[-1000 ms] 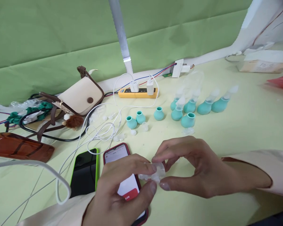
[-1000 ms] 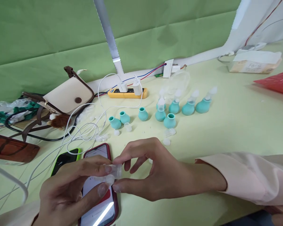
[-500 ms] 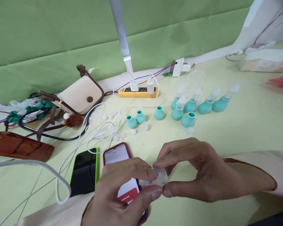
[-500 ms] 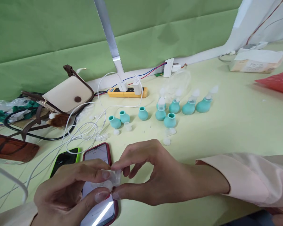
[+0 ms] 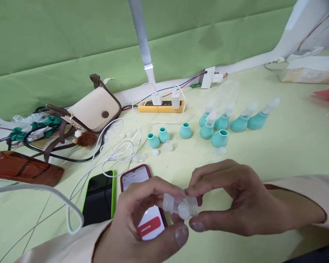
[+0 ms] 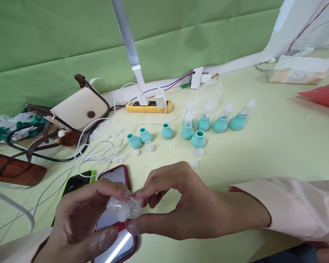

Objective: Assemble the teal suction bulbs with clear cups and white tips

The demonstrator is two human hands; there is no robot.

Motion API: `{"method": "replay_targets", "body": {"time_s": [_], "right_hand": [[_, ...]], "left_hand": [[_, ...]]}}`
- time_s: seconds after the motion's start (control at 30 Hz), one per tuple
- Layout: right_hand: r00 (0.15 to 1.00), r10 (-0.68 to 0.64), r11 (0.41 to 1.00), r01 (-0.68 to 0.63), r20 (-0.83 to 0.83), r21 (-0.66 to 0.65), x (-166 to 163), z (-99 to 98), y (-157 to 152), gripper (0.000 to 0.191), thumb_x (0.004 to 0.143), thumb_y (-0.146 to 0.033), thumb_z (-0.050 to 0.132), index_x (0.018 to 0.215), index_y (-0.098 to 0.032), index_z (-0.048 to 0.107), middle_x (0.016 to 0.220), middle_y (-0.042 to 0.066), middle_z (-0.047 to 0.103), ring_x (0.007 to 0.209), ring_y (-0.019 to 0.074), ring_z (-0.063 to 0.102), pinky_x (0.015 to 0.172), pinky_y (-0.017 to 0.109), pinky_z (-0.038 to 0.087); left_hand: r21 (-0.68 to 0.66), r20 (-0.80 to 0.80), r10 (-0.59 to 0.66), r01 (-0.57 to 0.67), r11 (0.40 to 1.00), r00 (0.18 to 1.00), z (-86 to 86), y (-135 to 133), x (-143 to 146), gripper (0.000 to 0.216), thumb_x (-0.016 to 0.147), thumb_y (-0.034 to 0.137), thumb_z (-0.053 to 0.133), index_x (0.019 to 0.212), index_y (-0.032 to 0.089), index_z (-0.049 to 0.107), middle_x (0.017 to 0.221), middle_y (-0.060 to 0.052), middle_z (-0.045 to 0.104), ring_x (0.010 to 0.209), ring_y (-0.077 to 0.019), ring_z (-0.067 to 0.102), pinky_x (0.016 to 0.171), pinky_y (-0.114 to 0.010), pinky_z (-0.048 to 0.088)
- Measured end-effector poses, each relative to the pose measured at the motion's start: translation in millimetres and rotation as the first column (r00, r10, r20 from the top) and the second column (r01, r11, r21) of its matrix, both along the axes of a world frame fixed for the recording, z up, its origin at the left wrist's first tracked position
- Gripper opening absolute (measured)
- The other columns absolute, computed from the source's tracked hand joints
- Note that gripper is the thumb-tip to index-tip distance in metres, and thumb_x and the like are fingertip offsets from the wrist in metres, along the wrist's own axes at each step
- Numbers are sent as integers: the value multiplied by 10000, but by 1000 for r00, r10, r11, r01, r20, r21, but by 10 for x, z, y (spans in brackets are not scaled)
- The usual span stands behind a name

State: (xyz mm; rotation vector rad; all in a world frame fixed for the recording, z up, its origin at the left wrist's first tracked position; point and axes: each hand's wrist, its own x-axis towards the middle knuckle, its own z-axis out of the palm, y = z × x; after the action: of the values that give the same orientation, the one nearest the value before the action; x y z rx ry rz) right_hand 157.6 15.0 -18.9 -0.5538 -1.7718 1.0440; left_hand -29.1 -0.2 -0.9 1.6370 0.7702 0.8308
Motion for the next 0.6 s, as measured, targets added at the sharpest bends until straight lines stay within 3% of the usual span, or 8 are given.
{"method": "replay_targets", "body": {"time_s": [0.17,0.43,0.5,0.6], "right_hand": [[999,-13,999,11,37,51,7,-15,-6,223,615,-159,721,797,-161,592,625,-10,600,534,73,562,515,175,479],[992,-11,982,-14,128,190,40,9,-13,281,636,-156,708,867,-190,551,661,2,618,571,85,564,525,177,476],[989,-18,970,-18,144,242,52,13,-6,302,649,-152,695,903,-198,538,676,10,621,586,95,575,527,181,479],[989,-10,954,-34,147,297,55,12,7,347,659,-107,677,951,-195,512,698,28,623,605,101,582,537,182,479]], "left_hand": [[-56,-36,38,-39,998,999,3,16,21,176,710,125,620,857,208,572,655,0,623,560,-109,562,515,-191,465],[-104,-48,-11,6,995,999,1,26,-2,160,716,150,622,846,208,548,671,-5,612,592,-120,564,521,-200,460],[-65,-65,3,-7,998,998,7,25,10,143,710,159,626,827,200,554,687,-17,623,624,-135,582,540,-212,476],[108,-102,83,-72,991,991,26,11,37,120,687,137,638,776,198,586,658,-16,647,636,-153,612,563,-223,496]]}}
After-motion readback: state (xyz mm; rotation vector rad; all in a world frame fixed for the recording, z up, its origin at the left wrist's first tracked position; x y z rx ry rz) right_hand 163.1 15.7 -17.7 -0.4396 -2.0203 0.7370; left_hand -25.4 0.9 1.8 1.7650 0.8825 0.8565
